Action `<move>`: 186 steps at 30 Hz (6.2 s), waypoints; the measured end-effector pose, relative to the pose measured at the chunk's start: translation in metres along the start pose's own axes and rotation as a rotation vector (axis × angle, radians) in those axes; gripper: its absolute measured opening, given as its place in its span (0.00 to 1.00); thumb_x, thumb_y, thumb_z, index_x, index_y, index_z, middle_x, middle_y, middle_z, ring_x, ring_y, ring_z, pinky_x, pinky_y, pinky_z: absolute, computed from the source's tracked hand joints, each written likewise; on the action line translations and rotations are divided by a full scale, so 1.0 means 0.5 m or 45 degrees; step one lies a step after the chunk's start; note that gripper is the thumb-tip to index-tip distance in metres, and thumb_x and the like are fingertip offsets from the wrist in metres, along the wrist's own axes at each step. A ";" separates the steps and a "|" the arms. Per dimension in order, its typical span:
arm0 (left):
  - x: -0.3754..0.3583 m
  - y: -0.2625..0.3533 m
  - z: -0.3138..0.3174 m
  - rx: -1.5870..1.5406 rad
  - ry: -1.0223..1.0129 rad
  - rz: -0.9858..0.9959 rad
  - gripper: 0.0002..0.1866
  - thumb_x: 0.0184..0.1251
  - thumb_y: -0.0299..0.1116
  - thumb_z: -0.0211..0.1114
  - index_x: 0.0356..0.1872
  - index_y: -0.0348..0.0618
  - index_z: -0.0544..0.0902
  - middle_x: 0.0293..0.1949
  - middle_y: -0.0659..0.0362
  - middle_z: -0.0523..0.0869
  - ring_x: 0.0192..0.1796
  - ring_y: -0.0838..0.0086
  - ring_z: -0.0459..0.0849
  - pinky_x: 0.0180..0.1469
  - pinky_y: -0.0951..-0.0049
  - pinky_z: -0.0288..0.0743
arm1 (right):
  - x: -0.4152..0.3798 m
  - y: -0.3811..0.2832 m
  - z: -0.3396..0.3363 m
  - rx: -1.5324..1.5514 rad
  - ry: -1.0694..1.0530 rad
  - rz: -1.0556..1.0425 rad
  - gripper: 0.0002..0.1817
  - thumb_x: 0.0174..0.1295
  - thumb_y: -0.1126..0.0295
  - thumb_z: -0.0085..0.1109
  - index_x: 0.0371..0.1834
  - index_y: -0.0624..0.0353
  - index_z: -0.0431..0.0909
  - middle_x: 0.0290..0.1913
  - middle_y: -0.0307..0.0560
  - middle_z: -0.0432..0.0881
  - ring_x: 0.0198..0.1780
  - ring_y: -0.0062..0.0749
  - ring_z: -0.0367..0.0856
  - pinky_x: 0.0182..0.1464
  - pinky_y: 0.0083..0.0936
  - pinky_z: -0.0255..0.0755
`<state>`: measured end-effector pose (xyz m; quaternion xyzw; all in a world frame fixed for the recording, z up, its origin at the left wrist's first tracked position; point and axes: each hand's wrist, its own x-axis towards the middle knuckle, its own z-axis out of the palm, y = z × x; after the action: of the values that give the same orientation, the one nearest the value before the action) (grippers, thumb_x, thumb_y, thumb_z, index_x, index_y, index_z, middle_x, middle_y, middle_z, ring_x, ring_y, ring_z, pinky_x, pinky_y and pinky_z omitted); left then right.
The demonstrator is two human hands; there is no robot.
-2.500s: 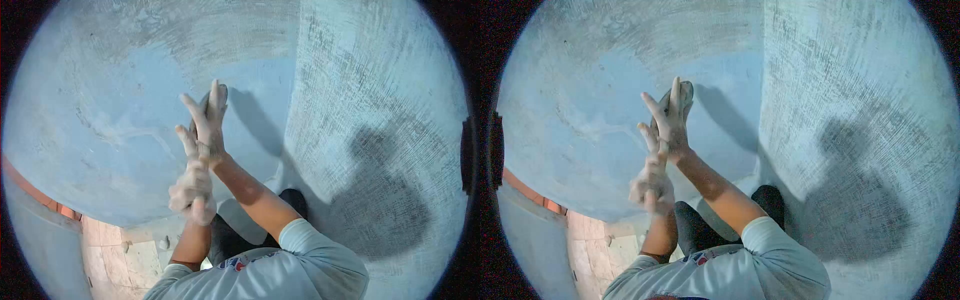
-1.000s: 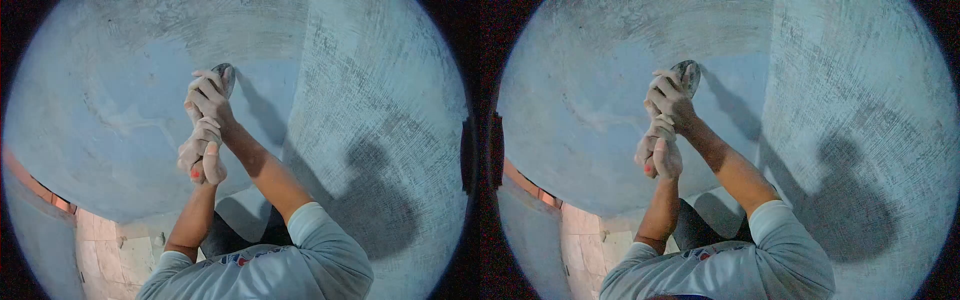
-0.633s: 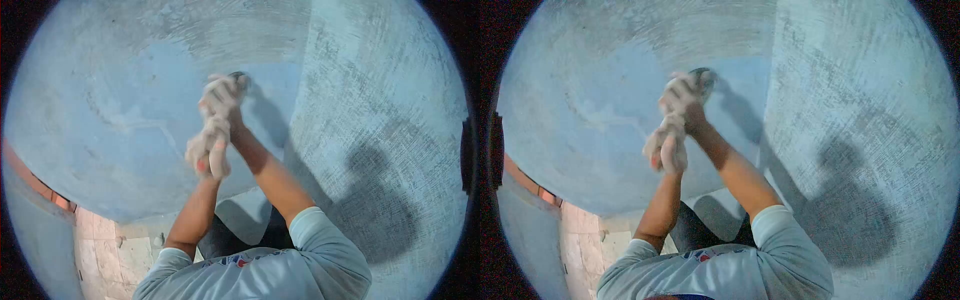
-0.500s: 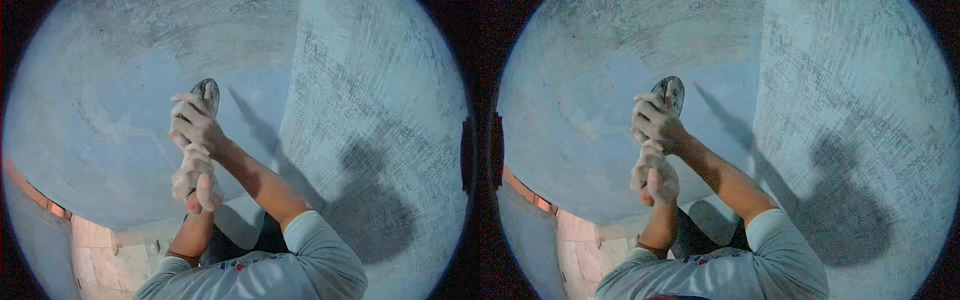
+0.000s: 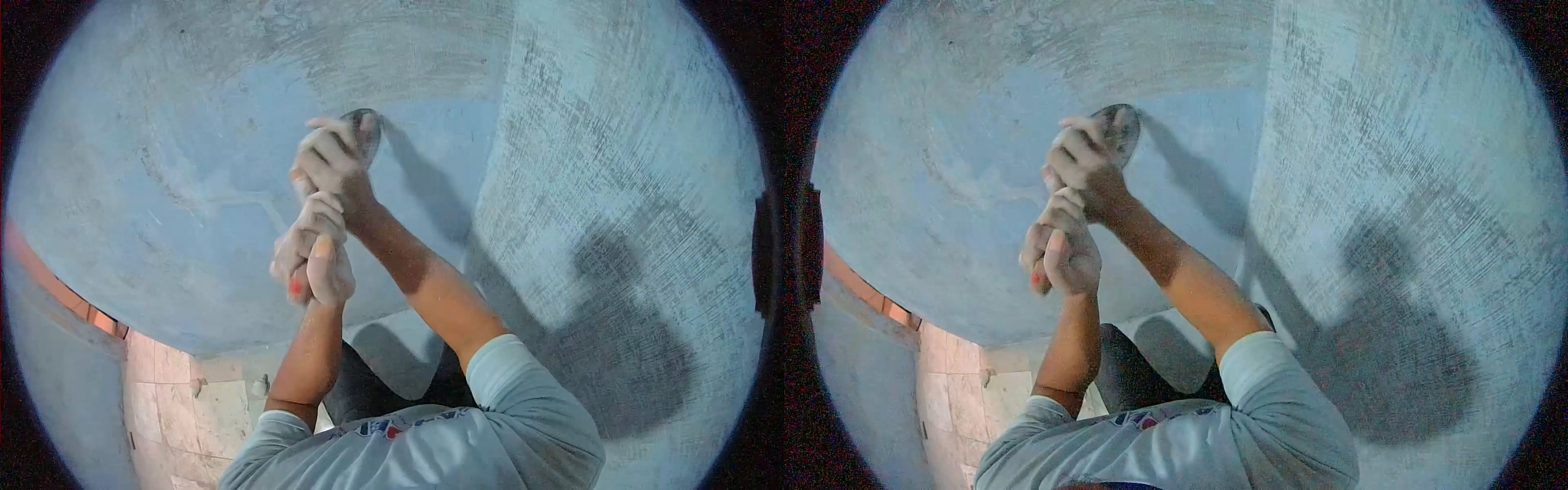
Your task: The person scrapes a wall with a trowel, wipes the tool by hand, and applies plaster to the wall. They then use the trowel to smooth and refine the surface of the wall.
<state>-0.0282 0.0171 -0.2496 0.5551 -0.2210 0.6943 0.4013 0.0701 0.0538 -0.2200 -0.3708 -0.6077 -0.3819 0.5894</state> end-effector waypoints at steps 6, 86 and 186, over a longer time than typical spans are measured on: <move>-0.026 -0.029 0.003 0.095 0.046 0.059 0.05 0.62 0.26 0.55 0.26 0.40 0.73 0.25 0.54 0.74 0.36 0.61 0.72 0.50 0.56 0.67 | -0.019 0.027 0.001 -0.076 -0.073 -0.137 0.05 0.51 0.72 0.68 0.26 0.54 0.79 0.40 0.41 0.79 0.63 0.43 0.77 0.75 0.73 0.44; -0.022 -0.019 0.007 0.285 0.221 -0.038 0.05 0.63 0.27 0.53 0.26 0.42 0.71 0.27 0.57 0.74 0.35 0.66 0.70 0.51 0.60 0.68 | 0.015 -0.001 -0.003 0.012 -0.073 -0.197 0.05 0.53 0.73 0.67 0.25 0.57 0.78 0.38 0.43 0.81 0.59 0.44 0.80 0.70 0.55 0.61; -0.007 -0.062 0.042 0.196 0.102 0.049 0.10 0.67 0.29 0.56 0.25 0.43 0.69 0.24 0.57 0.73 0.29 0.66 0.68 0.44 0.58 0.67 | 0.033 0.066 -0.046 -0.069 -0.143 -0.300 0.07 0.55 0.66 0.65 0.24 0.55 0.80 0.39 0.43 0.80 0.59 0.46 0.79 0.76 0.81 0.36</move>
<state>0.0096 0.0181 -0.2513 0.5518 -0.1613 0.7383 0.3526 0.1093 0.0473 -0.2022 -0.3335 -0.6685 -0.4435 0.4952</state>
